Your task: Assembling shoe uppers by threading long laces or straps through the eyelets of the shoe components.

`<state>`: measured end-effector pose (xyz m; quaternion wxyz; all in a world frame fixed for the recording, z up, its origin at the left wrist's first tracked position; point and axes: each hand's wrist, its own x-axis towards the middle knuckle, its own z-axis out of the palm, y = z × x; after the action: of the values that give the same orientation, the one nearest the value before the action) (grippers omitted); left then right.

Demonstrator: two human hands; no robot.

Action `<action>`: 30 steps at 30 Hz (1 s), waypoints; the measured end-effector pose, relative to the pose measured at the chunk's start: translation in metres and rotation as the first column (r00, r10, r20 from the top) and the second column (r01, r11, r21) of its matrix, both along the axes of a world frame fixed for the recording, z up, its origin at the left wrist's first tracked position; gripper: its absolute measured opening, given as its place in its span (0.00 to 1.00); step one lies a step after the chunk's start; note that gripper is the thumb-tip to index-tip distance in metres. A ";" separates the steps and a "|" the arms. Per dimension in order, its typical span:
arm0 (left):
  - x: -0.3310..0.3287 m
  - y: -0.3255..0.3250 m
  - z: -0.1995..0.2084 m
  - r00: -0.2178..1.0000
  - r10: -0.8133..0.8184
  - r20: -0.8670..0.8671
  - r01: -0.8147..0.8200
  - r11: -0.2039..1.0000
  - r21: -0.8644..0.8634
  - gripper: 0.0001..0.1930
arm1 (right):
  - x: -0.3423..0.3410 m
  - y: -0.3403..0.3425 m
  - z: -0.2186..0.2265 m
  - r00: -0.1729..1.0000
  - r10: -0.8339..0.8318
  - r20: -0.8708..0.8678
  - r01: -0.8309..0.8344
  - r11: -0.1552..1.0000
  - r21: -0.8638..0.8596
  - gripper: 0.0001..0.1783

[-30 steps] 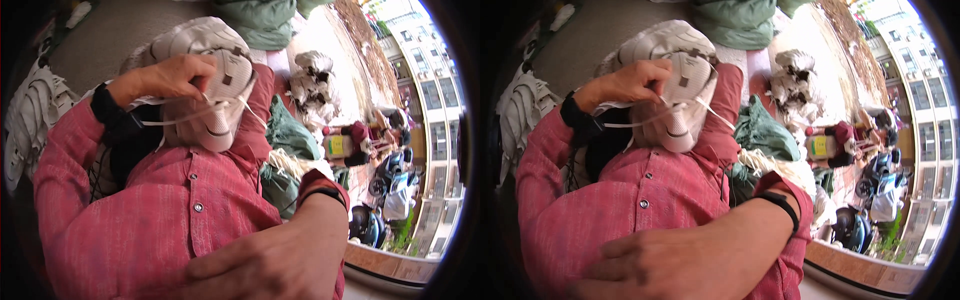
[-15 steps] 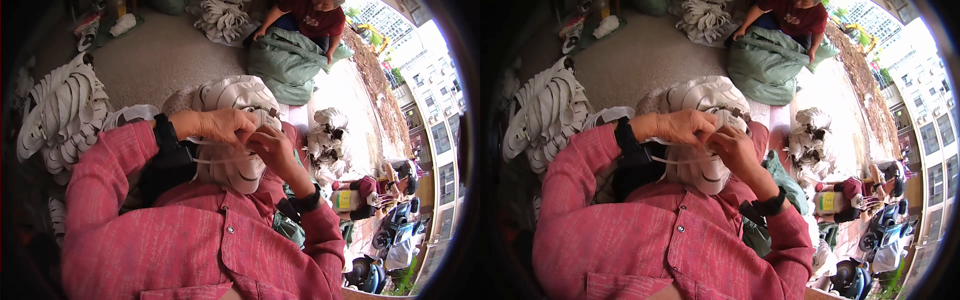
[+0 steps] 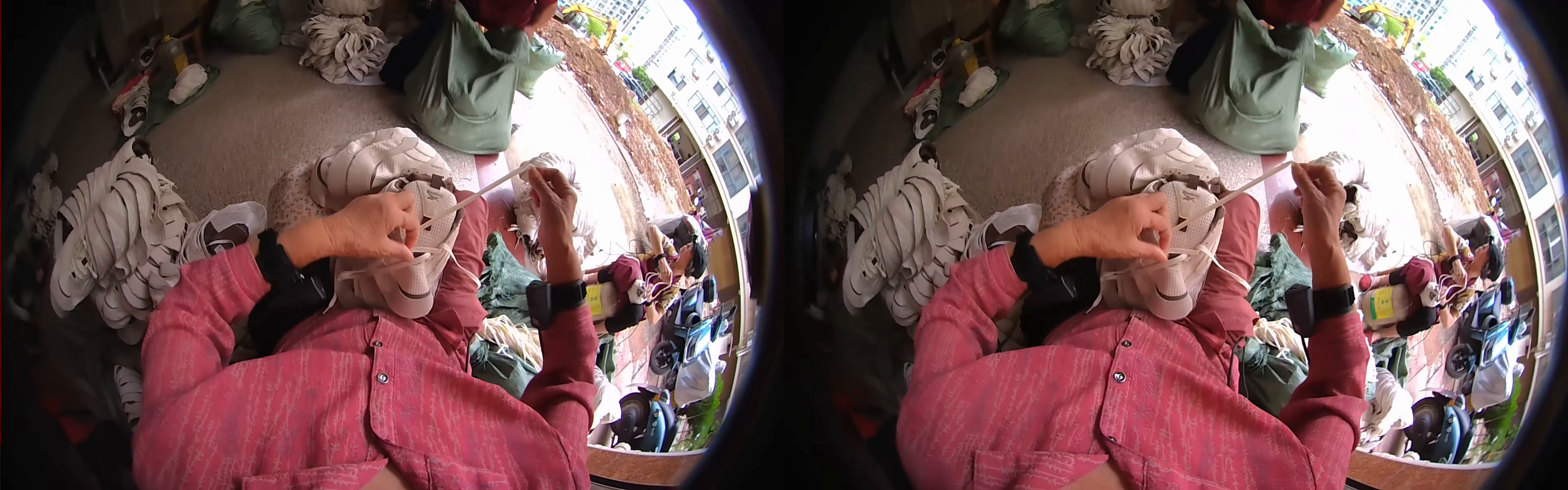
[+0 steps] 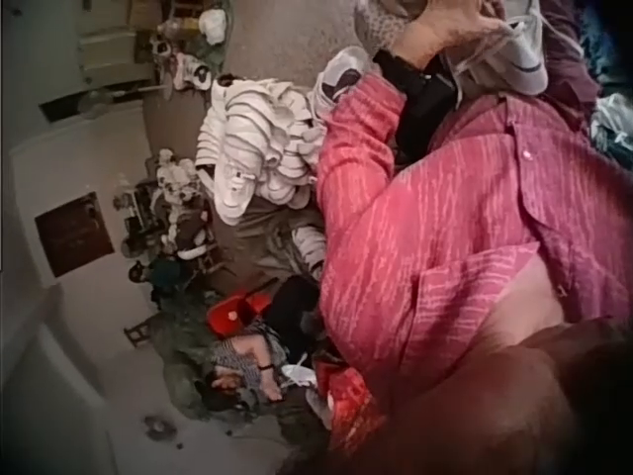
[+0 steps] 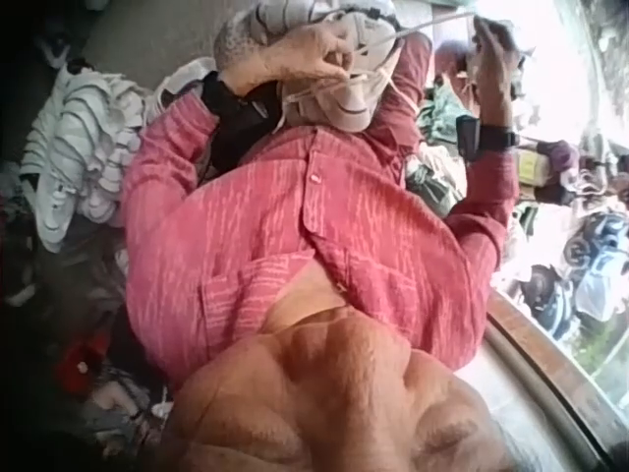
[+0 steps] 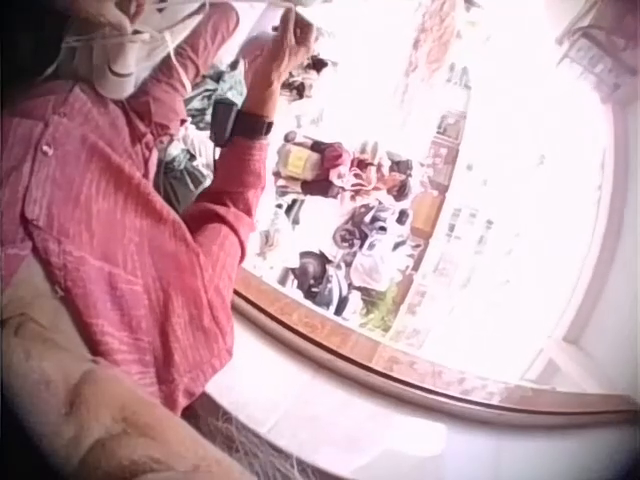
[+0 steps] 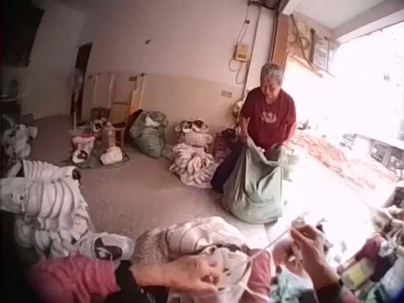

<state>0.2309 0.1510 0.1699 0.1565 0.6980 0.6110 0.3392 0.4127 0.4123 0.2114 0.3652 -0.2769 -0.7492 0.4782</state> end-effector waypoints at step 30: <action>0.034 0.019 0.028 0.886 -0.005 -0.464 0.009 1.000 0.006 0.13 | 0.003 -0.026 -0.055 0.816 -0.106 -0.569 -0.481 0.421 -0.769 0.12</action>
<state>0.2649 0.1700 0.1977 0.0044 0.7618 0.6265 0.1646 0.4161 0.3864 0.1563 0.2982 -0.1898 -0.2751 0.8941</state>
